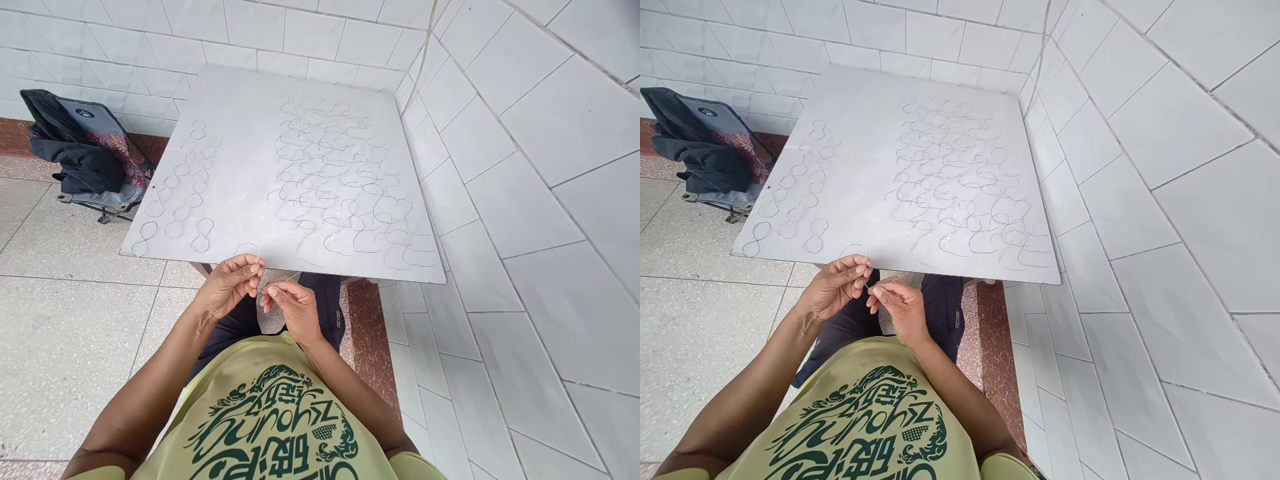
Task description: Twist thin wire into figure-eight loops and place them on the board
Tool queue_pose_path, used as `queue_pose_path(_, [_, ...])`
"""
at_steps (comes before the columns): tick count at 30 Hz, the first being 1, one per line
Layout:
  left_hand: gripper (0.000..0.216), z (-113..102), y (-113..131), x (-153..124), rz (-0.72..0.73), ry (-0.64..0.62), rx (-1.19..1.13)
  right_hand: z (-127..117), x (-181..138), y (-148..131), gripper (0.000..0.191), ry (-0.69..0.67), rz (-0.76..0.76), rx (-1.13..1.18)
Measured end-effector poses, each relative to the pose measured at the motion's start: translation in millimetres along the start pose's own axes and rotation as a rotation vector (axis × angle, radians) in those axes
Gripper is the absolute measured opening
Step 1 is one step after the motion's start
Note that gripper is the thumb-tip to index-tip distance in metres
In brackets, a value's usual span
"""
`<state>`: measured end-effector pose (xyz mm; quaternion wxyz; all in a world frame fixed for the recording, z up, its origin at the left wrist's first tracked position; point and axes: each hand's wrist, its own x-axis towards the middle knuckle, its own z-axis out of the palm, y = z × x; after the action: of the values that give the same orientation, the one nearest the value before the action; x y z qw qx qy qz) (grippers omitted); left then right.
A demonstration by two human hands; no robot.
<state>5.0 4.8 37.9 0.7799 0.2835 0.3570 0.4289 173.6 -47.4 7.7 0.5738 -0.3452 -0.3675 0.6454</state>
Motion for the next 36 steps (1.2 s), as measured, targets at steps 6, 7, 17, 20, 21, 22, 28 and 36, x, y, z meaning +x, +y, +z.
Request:
queue_pose_path(6, [0.022, -6.0, -0.2, 2.3, -0.008, -0.014, 0.038, 3.0, -2.2, 7.4, 0.015, 0.091, 0.010, -0.048])
queue_pose_path(7, [0.025, -7.1, 1.3, 1.5, -0.012, -0.028, 0.061, 2.0, -1.9, 7.0, 0.016, 0.113, 0.007, -0.066])
queue_pose_path(17, [0.042, -1.9, 8.6, -5.1, 0.022, -0.052, 0.217, -4.3, 0.9, 3.9, 0.018, 0.142, 0.010, -0.113])
queue_pose_path(20, [0.035, 1.9, 1.8, -4.3, 0.021, 0.016, 0.236, -2.5, 0.8, 6.4, 0.021, 0.120, 0.055, -0.079])
queue_pose_path(21, [0.034, 2.8, 0.2, -4.2, 0.023, 0.037, 0.236, -2.4, 1.0, 7.1, 0.023, 0.109, 0.072, -0.069])
queue_pose_path(22, [0.032, 3.4, -0.9, -4.2, 0.026, 0.053, 0.238, -2.8, 1.2, 7.6, 0.024, 0.102, 0.088, -0.060])
queue_pose_path(28, [0.033, 2.0, 0.6, -5.0, 0.025, 0.050, 0.319, -8.4, 5.0, 2.8, 0.025, 0.141, 0.124, -0.018])
queue_pose_path(36, [0.033, -15.6, 1.0, 2.6, 0.027, -0.229, 0.297, -6.6, 5.3, -9.8, 0.035, -0.044, 0.314, 0.188])
